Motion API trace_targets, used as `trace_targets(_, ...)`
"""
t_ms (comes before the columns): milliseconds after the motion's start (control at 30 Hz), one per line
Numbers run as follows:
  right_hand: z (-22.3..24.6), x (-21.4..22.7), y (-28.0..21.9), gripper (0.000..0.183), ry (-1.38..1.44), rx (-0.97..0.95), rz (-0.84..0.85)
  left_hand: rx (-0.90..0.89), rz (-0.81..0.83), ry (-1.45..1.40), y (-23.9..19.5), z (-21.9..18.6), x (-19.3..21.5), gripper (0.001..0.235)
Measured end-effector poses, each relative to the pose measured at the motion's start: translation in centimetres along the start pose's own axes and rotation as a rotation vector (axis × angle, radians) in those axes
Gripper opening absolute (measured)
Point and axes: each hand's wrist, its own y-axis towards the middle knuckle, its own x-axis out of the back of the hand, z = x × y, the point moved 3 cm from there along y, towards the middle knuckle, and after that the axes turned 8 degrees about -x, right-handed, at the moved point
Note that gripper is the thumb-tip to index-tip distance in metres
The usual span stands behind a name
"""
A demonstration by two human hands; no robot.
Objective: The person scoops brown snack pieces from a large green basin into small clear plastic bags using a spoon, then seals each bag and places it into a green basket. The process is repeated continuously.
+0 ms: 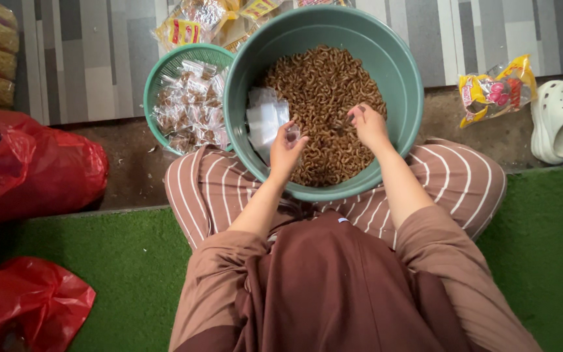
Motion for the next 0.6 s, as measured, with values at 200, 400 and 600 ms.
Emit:
trace_targets(200, -5.4, -1.6, 2.1, 0.033, 0.244, -0.266, 0.206, -0.061, 0.026, 0.094, -0.1, -0.7, -0.5, 0.065)
trace_targets(400, -7.1, -0.1, 2.9, 0.033, 0.456, -0.583, 0.250, -0.058, 0.044, 0.296, -0.8, -3.0, -0.3, 0.064)
trace_targets(600, -6.3, 0.3, 2.7, 0.035, 0.618, -0.545, 0.260, -0.039, 0.023, 0.325, -0.9, -3.9, -0.2, 0.062)
